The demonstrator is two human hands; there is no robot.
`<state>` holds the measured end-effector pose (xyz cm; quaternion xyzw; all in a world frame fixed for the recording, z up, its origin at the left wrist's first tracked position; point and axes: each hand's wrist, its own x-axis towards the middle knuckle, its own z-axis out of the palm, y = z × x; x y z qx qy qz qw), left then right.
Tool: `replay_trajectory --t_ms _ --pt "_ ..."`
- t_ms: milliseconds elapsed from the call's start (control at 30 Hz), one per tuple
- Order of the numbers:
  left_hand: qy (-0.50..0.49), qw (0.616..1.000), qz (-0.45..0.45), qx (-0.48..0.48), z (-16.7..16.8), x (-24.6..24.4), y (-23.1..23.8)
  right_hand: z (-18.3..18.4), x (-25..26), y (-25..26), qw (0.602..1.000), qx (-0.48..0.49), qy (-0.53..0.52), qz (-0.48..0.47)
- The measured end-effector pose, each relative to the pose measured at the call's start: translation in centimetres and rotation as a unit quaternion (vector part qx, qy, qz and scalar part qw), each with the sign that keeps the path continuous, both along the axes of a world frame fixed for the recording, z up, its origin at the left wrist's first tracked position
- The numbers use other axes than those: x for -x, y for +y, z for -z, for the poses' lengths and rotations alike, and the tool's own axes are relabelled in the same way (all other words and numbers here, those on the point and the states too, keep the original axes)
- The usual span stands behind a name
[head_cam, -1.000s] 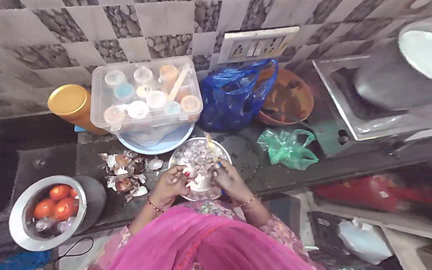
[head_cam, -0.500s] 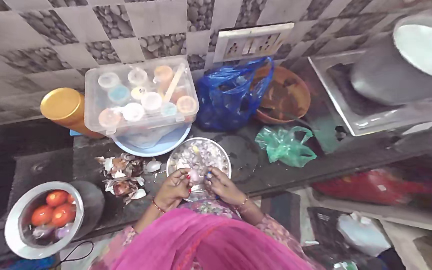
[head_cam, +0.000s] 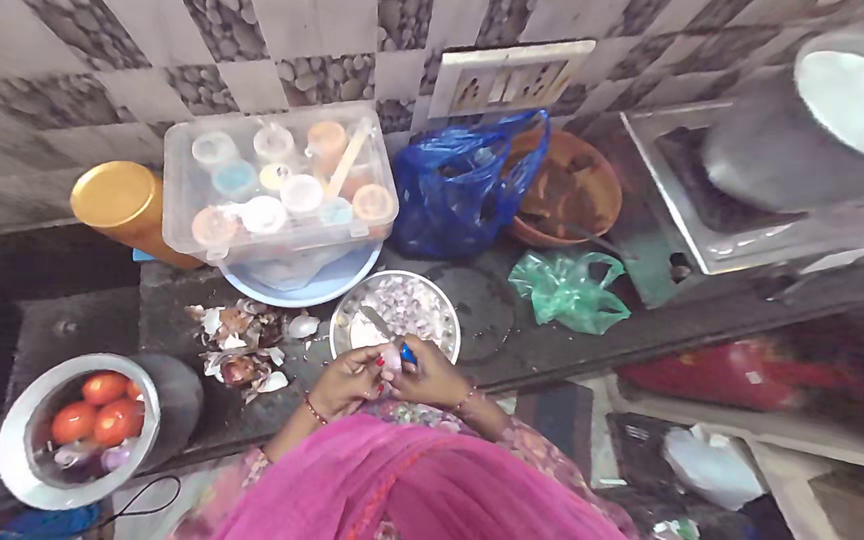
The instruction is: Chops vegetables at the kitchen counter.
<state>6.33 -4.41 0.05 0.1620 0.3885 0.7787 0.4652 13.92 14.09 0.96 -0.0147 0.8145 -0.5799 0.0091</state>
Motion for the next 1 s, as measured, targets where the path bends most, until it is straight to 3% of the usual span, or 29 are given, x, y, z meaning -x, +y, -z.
replay_trajectory --t_ms 200,300,467,633,767,900,1000 --pt "-0.034 0.999 0.003 -0.006 0.7 -0.3 -0.1 0.2 0.0 -0.2 0.999 -0.013 -0.033 -0.008" --pt "-0.024 0.999 -0.044 -0.016 1.0 -0.5 0.2 -0.2 0.1 -0.1 0.999 -0.022 -0.048 -0.004" --pt "0.074 0.988 -0.117 0.073 0.6 0.0 0.0 -0.5 0.4 0.0 0.982 0.164 -0.075 0.052" --pt "0.13 0.977 -0.15 0.083 0.8 -0.1 0.3 -1.3 0.5 0.0 0.971 0.203 -0.102 0.079" --pt "0.137 0.971 -0.123 0.152 -0.1 0.1 0.2 -0.8 0.4 0.2 0.982 0.143 -0.091 0.087" --pt "0.15 0.963 -0.067 0.215 -1.6 0.6 -0.1 -1.1 0.3 0.3 0.996 -0.063 -0.002 0.07" --pt "0.137 0.954 -0.075 0.255 -2.5 0.4 0.2 -1.3 0.3 0.1 0.991 -0.114 0.032 0.055"
